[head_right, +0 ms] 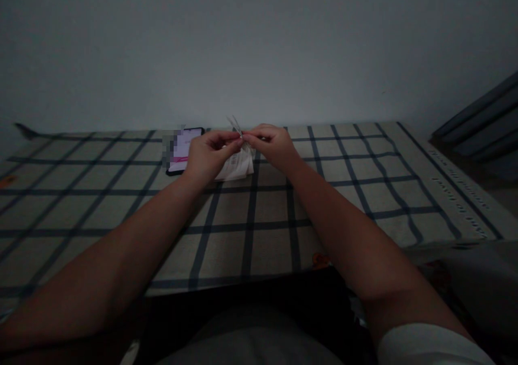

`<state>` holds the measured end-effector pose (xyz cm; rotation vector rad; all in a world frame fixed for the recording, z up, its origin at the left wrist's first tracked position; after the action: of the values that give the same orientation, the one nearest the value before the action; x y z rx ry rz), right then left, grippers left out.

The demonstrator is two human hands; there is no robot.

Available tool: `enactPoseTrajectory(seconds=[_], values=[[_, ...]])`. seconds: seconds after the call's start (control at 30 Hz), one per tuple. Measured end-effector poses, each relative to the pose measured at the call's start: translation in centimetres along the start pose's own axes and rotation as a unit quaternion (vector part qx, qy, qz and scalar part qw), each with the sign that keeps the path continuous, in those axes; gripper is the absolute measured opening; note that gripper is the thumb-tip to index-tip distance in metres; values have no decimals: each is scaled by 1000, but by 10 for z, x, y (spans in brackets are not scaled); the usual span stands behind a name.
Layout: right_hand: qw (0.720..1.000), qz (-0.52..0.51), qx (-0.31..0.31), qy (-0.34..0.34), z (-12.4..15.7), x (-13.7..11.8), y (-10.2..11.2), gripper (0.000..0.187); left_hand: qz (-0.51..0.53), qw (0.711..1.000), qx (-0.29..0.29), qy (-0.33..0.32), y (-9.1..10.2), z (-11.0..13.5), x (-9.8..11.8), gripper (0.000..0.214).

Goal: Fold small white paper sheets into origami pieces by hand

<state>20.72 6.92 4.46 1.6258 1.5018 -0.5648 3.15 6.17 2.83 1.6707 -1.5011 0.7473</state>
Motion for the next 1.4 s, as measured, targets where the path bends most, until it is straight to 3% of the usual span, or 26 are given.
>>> enactPoseTrajectory(seconds=[0.27,0.47,0.67,0.83,1.0,1.2,1.4], values=[[1000,14,-4,-2,-1,0,-1,31,-44,999,15,-4,2,2,7,18],[999,-9,27,-21,-1,9,-2,27,2,999,24,41,1,2,3,19],[995,-74,-13,-64,-3,23,-5,28,87,993,2,78,0,-1,3,35],[991,-91,-40,-91,-1,18,-3,29,110,989,-19,100,0,-1,2,17],[987,-100,-81,-94,0,8,-2,39,169,974,-31,146,1,-1,-3,22],[992,-77,-41,-94,-2,8,4,35,141,981,-61,122,-1,-2,-4,33],[994,-47,-19,-92,-2,9,3,37,86,991,-53,88,2,-2,-3,41]])
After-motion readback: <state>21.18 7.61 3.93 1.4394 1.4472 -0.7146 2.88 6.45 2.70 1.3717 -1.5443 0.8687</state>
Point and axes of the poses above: each hand's wrist, its own z-axis away from the middle knuckle, its own y-axis out of the back of the hand, x = y × z, the point moved 6 cm from there along -z, towards the middle knuckle, and after that the axes turned 5 degrees about -y, right-handed, at the moved point
